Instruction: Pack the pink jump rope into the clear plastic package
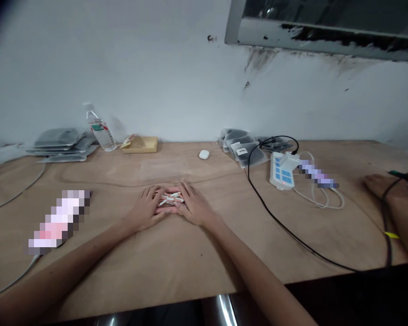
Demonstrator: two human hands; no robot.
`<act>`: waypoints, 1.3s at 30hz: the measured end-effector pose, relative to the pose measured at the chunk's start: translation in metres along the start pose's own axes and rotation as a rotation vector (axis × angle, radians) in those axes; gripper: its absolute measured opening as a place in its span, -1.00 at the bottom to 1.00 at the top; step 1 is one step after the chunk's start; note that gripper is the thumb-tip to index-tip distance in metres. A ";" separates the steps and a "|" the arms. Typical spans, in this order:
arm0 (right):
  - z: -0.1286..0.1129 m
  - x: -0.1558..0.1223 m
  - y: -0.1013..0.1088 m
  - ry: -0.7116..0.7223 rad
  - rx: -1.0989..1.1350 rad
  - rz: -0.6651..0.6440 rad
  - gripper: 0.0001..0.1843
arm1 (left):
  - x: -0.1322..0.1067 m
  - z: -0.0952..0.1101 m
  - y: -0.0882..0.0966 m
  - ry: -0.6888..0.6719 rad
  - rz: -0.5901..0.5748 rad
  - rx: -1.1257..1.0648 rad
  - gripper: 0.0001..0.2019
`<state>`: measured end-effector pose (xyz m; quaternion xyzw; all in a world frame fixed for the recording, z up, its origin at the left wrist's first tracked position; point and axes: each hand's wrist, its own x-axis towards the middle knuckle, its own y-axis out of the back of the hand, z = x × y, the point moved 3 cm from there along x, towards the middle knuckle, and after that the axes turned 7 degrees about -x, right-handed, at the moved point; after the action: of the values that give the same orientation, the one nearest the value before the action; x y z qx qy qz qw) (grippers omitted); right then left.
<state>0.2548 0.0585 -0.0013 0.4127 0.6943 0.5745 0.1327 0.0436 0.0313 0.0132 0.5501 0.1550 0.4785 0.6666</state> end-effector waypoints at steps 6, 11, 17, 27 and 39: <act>0.000 -0.002 0.005 0.015 0.005 -0.024 -0.17 | -0.002 0.000 0.001 -0.026 0.024 0.000 -0.40; 0.004 -0.003 0.014 0.017 0.055 -0.079 -0.01 | -0.005 0.001 0.005 -0.069 0.042 -0.040 -0.44; 0.008 0.002 0.021 0.009 0.035 -0.055 0.04 | -0.003 0.006 0.012 -0.058 0.020 -0.096 -0.43; -0.021 0.018 0.023 0.022 0.038 0.047 -0.25 | -0.010 -0.007 0.000 -0.055 0.055 -0.080 -0.42; -0.021 0.012 0.028 0.180 -0.070 -0.080 -0.34 | 0.006 -0.049 0.031 0.119 0.037 0.039 -0.37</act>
<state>0.2450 0.0526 0.0341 0.3264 0.6987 0.6275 0.1069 -0.0041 0.0627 0.0258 0.5364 0.1936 0.5194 0.6364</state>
